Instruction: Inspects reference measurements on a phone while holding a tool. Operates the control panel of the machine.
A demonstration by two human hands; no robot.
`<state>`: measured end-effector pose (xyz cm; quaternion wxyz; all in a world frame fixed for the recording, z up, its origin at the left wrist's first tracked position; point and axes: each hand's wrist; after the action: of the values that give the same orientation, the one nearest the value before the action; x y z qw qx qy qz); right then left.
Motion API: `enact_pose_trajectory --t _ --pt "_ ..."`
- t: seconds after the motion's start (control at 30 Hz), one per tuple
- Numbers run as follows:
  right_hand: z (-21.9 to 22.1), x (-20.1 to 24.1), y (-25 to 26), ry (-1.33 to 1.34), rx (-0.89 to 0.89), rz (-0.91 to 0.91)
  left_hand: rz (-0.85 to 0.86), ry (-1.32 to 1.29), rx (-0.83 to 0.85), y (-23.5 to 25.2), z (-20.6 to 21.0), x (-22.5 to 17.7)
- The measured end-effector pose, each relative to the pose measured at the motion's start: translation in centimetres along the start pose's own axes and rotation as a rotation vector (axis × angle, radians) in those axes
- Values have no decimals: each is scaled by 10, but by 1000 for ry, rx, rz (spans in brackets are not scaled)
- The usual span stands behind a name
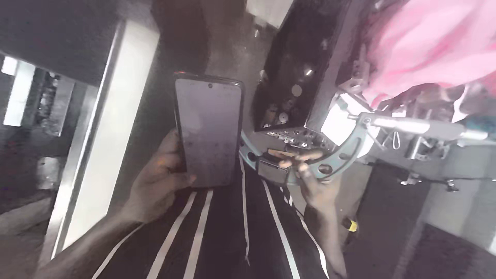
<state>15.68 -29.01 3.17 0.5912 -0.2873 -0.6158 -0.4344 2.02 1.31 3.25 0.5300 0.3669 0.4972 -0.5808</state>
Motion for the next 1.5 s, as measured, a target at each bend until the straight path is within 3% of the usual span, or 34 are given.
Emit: enact_pose_trajectory --t 0.37,0.53,0.63,0.7,1.13,1.33,1.5 --pt "1 2 0 29 35 -22 -23 -107 -6 3 11 -13" --pt "7 11 -2 -77 -4 1 243 -178 196 -5 -16 58" --pt "3 6 -4 -119 18 5 33 -141 90 0 9 -4" --pt "-2 0 -5 -94 10 1 -9 -121 84 5 13 -19" --pt "-8 -6 -8 -95 33 -2 -52 -82 47 6 16 -19" --pt "-9 -9 -7 -117 4 9 109 -4 -59 14 29 -17" --pt "-2 -4 -2 -71 18 -13 68 177 -114 14 30 -21"
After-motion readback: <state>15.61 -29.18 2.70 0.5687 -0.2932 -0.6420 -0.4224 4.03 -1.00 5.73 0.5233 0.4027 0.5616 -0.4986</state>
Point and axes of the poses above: each hand's wrist, its own y-axis towards the middle knuckle, its own z-axis out of the palm, x = y × z, and after that the axes turned 4 degrees about -z, right-handed
